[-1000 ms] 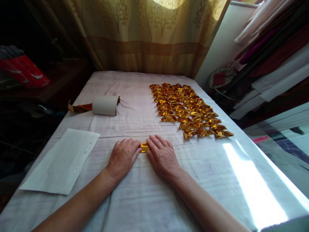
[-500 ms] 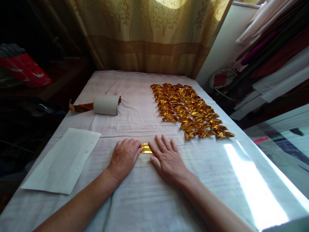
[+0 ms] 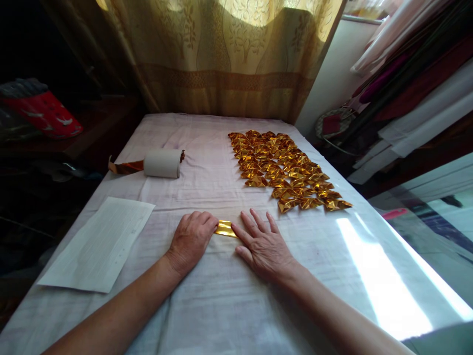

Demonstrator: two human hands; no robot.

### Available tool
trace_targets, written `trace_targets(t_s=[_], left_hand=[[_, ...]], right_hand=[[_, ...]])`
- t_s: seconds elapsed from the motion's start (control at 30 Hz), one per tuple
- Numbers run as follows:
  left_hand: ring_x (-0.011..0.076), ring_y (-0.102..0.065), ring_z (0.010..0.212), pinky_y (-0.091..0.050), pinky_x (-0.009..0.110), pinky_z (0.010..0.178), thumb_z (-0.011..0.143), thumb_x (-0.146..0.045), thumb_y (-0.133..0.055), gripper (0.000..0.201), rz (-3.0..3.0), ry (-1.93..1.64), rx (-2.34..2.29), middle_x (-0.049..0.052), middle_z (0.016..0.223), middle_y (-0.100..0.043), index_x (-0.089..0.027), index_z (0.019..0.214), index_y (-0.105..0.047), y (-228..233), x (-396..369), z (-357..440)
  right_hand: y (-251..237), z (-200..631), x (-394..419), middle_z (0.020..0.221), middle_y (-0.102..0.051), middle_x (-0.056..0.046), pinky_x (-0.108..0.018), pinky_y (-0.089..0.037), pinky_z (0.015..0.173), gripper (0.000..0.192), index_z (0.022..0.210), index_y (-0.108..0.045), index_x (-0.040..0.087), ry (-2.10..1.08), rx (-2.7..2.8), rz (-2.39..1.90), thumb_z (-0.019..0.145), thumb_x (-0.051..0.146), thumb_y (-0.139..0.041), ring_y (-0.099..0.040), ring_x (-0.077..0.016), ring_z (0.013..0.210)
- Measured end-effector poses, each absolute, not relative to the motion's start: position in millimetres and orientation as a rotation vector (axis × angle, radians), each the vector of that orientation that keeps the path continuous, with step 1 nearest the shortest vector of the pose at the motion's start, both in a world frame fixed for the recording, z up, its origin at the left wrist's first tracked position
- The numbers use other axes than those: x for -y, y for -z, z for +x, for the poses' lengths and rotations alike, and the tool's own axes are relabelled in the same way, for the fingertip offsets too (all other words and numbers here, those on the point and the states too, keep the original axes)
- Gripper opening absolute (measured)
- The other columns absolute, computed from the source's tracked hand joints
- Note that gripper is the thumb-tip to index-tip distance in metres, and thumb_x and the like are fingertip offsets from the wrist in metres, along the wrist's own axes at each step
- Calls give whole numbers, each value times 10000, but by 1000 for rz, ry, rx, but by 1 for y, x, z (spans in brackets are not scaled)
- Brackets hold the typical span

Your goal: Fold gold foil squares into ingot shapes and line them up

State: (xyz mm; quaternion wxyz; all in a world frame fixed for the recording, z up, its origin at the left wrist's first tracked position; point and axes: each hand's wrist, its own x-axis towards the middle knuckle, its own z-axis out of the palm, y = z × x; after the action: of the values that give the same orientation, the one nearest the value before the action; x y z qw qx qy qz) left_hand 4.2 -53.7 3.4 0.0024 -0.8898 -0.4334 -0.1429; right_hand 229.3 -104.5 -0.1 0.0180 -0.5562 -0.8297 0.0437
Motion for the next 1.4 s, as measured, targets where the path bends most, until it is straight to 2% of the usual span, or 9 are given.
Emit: trace_targets(t_s=[0.1,0.27,0.53,0.73,0.87,1.07,1.2,1.3,1.4], left_hand=[[197,-600,1027,-397,362,921,984,-197,-506,246,-2893,531,1052,25,1137,-716,-241,1178,-651,-4,52,-8],[258,-558,1186,-355,409,971,1011,-366,-444,353,-2896,360,862,17,1300,-669,-263,1307,-606,-6,53,-34],[234,-473,1321,-243,375,1110,1017,-484,-376,448,-2939,307,698,10,1330,-655,-260,1344,-586,-9,58,-62],[228,-603,1147,-348,405,1046,1023,-400,-402,346,-2979,365,779,5,1143,-738,-271,1103,-713,-27,56,-40],[201,-632,1001,-455,352,889,1003,-321,-457,264,-2987,426,1121,52,1101,-719,-227,1126,-671,-27,60,-1],[216,-590,968,-474,344,875,906,-269,-627,187,-2997,274,1510,50,1042,-656,-233,1084,-669,-22,55,21],[209,-588,987,-467,335,872,903,-238,-619,230,-3076,267,1435,39,1064,-652,-256,1129,-661,-28,50,21],[200,-587,997,-456,321,862,918,-217,-592,287,-3147,276,1284,26,1075,-658,-281,1194,-638,-31,47,24],[184,-586,925,-442,301,813,932,-222,-565,181,-3173,236,1189,20,989,-657,-266,1064,-682,-34,43,26]], right_hand=[[-3,231,102,1560,-386,-108,-640,-113,1170,555,1464,-462,329,-83,2615,-1631,967,575,-467,-242,-339,1481],[-3,231,103,1544,-406,-130,-649,-147,1161,564,1465,-467,304,-85,2605,-1602,966,569,-477,-276,-351,1466],[-1,232,103,1567,-370,-115,-642,-151,1159,554,1472,-447,344,-135,2611,-1624,968,570,-473,-271,-353,1467],[-1,232,103,1582,-339,-121,-628,-135,1166,562,1481,-429,354,-175,2601,-1632,970,588,-451,-247,-346,1478],[-1,231,103,1588,-321,-133,-619,-158,1165,574,1492,-412,343,-247,2581,-1627,974,589,-441,-245,-347,1479],[3,232,103,1583,-339,-122,-559,-210,1175,495,1463,-473,285,-272,2461,-1637,998,455,-463,-274,-320,1472],[4,233,101,1550,-389,-163,-527,-259,1169,502,1402,-539,180,-265,2347,-1661,956,411,-537,-313,-325,1453],[3,233,101,1530,-422,-163,-538,-267,1164,491,1370,-561,179,-282,2332,-1638,924,383,-581,-342,-325,1438],[2,233,102,1520,-440,-157,-536,-264,1166,486,1359,-566,184,-300,2318,-1626,908,362,-596,-347,-316,1436]])
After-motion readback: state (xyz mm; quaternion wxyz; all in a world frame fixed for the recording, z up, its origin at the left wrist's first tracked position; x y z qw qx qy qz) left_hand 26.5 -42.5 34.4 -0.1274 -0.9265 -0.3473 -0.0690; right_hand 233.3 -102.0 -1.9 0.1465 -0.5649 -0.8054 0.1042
